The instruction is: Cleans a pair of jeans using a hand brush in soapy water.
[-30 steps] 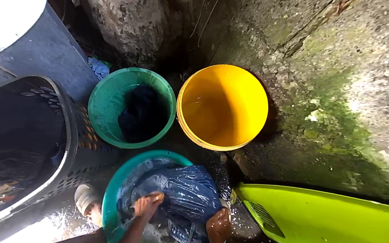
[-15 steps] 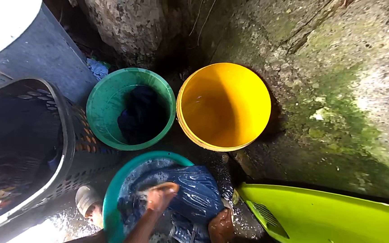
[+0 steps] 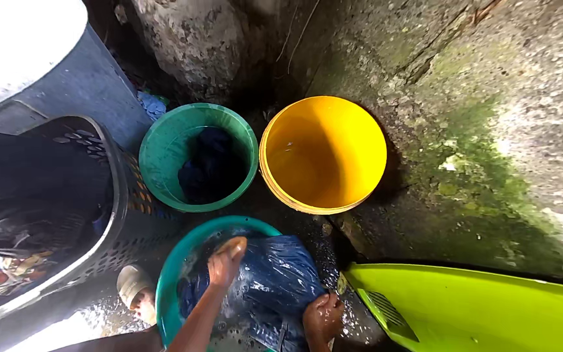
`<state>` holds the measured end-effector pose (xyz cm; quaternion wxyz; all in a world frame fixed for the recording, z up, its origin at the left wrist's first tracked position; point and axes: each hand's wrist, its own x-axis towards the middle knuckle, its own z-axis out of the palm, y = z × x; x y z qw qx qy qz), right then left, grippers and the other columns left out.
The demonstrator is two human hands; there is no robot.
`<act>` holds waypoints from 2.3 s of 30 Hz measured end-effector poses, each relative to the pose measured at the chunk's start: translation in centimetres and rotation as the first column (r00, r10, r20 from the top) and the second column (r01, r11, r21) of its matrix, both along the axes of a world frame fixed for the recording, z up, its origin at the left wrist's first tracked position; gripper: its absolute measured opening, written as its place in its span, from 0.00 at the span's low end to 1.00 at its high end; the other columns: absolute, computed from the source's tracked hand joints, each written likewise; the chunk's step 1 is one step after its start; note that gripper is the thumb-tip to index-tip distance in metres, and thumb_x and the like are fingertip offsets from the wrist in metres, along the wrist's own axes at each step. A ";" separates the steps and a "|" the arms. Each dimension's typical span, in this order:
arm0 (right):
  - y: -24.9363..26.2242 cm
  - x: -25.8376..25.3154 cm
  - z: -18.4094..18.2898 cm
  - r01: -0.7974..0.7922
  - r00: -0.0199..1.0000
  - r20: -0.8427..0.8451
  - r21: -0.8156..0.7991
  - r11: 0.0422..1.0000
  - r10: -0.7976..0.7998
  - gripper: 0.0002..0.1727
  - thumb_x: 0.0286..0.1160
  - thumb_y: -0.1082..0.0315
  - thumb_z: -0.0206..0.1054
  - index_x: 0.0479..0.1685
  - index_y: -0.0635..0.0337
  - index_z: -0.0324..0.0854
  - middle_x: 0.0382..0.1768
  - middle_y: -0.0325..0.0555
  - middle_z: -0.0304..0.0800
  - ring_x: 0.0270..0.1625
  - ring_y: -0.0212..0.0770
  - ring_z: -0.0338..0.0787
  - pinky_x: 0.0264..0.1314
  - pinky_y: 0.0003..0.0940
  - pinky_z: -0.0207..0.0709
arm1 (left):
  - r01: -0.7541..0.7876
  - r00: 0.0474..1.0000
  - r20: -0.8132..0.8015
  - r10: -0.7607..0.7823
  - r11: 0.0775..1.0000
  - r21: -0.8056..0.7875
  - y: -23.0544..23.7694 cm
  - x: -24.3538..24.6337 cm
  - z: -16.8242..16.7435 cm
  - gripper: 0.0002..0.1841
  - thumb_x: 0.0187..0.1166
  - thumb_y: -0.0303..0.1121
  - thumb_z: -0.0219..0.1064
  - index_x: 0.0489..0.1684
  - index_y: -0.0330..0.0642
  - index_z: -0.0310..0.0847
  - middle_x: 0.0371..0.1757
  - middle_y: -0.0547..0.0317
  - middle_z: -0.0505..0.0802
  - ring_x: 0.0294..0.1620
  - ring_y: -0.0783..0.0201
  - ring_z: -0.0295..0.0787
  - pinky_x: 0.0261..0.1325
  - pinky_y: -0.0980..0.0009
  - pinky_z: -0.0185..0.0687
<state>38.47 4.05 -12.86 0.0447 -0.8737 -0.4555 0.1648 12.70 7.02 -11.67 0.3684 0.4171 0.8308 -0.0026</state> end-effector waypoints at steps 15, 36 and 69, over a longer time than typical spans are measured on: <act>12.1 -13.2 6.1 -0.825 0.416 -0.340 -0.532 0.192 0.843 0.22 0.85 0.63 0.61 0.73 0.62 0.80 0.76 0.62 0.79 0.78 0.64 0.78 0.76 0.67 0.69 | 0.175 0.970 0.142 -0.197 0.972 0.155 -7.5 8.7 0.2 0.17 0.88 0.35 0.56 0.61 0.40 0.89 0.57 0.41 0.95 0.63 0.40 0.91 0.65 0.41 0.82; 2.3 0.5 0.8 -0.205 0.976 -0.088 -0.059 0.977 0.199 0.33 0.95 0.51 0.43 0.87 0.67 0.64 0.81 0.75 0.69 0.83 0.73 0.70 0.83 0.66 0.62 | -0.500 0.866 0.061 0.497 0.853 0.147 -8.3 -0.2 -3.2 0.28 0.84 0.47 0.68 0.76 0.36 0.78 0.66 0.33 0.90 0.68 0.37 0.87 0.70 0.39 0.80; 1.3 0.5 -1.3 -0.272 0.961 0.051 0.030 0.962 0.271 0.30 0.88 0.63 0.38 0.78 0.70 0.75 0.74 0.74 0.79 0.78 0.74 0.77 0.78 0.68 0.67 | 0.237 0.951 0.165 -0.260 0.961 0.145 -4.7 6.0 -4.4 0.30 0.81 0.65 0.61 0.63 0.52 0.91 0.60 0.46 0.96 0.64 0.42 0.92 0.67 0.37 0.83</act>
